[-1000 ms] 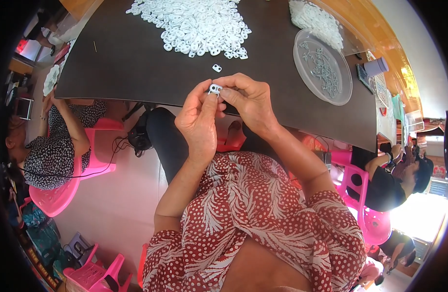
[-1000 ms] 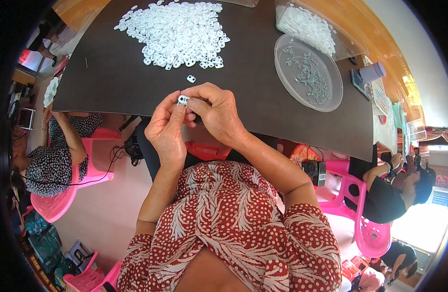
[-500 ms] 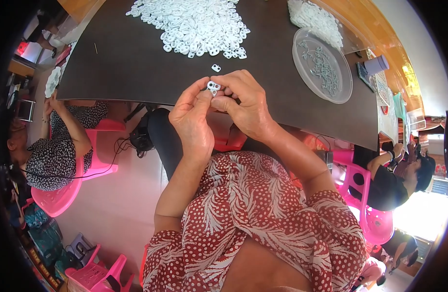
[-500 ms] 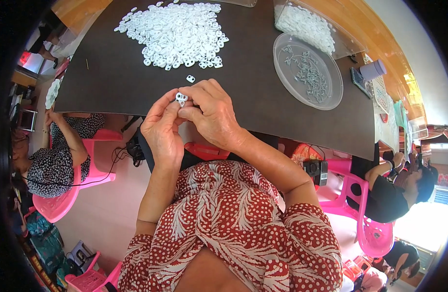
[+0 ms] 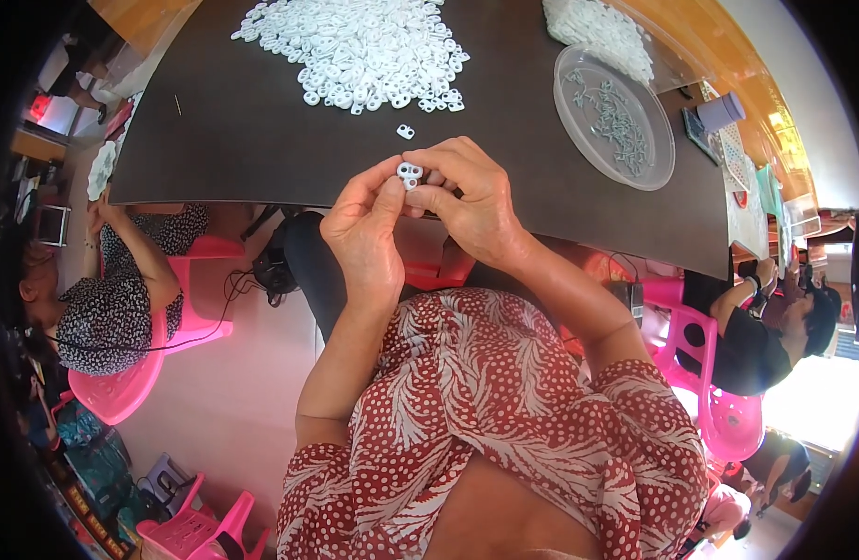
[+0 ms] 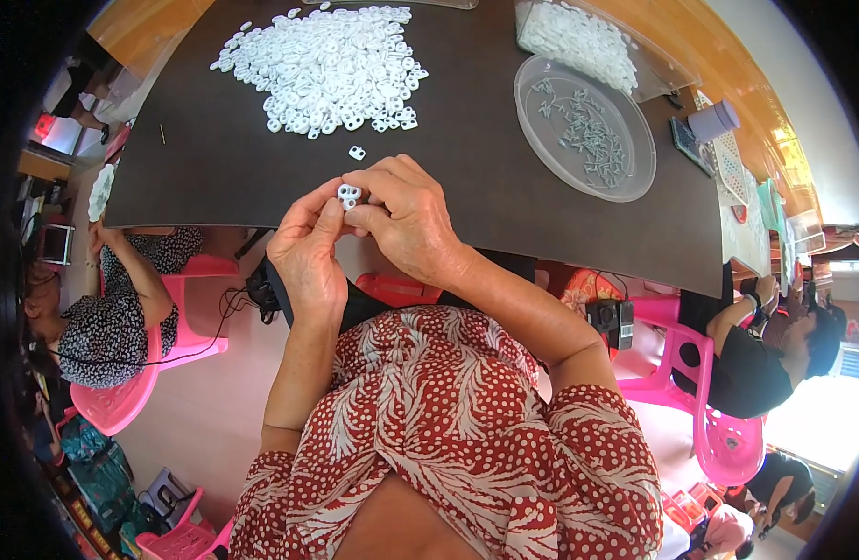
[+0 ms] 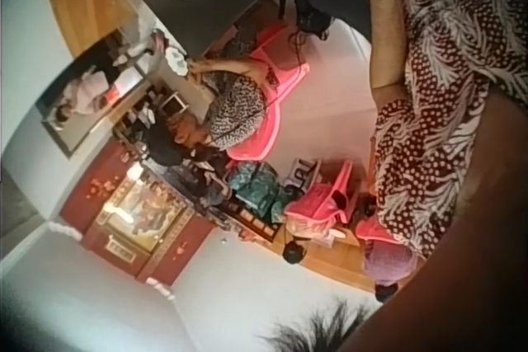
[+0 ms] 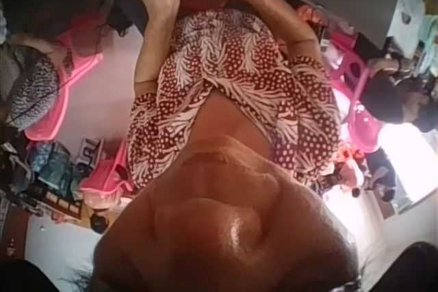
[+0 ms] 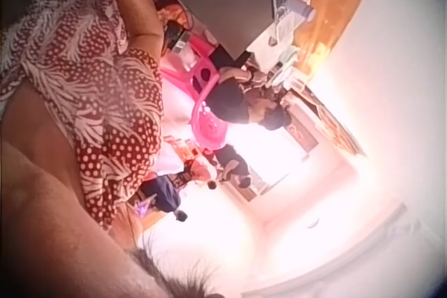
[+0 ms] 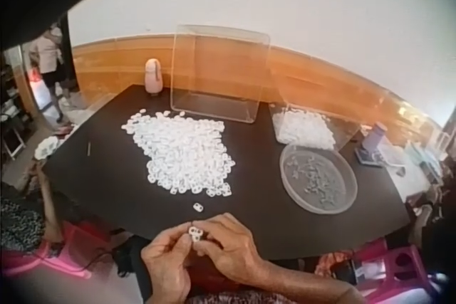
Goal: Manually assembling small white plastic components by inserting pins.
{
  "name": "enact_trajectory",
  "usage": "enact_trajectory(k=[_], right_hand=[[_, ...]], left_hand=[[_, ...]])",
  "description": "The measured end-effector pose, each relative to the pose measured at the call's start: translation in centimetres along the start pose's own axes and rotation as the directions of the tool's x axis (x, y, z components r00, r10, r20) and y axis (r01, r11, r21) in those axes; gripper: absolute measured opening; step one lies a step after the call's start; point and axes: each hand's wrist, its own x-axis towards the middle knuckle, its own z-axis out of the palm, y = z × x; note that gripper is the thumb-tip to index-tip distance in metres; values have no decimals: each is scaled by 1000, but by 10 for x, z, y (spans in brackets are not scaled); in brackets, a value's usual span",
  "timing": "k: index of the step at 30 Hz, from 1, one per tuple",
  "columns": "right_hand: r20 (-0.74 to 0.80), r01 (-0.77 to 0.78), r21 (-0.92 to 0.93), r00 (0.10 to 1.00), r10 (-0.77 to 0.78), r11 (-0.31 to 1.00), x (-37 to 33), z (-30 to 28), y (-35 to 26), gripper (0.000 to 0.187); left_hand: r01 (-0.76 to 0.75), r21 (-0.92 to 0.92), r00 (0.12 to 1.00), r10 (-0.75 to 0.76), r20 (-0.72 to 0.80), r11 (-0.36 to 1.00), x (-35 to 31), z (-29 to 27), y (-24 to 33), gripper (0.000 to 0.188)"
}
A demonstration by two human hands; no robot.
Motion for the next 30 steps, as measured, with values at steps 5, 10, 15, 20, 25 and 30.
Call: enact_trajectory(k=[5, 10, 15, 20, 25, 30], right_hand=[[-14, -21, 35, 1000, 21, 999, -1, -1, -4, 28], [3, -23, 35, 1000, 23, 999, -2, -3, -3, 29], [-34, -90, 207, 995, 99, 974, -5, 2, -2, 29], [-66, -49, 244, 996, 67, 968, -7, 4, -4, 29], [-103, 1, 249, 994, 26, 969, -11, 6, -2, 30], [-59, 85, 215, 996, -74, 973, -15, 2, 1, 30]], left_hand=[[6, 26, 1000, -6, 13, 1000, 0, -2, 2, 17], [-15, 36, 1000, 14, 24, 999, -1, 2, 6, 21], [-55, 22, 996, 54, 68, 998, -1, 0, 4, 21], [-102, 20, 993, 100, 61, 995, -2, -2, -1, 21], [-174, 67, 983, 169, 78, 982, -5, -2, -1, 22], [-195, 63, 978, 190, 83, 979, -9, -2, -2, 20]])
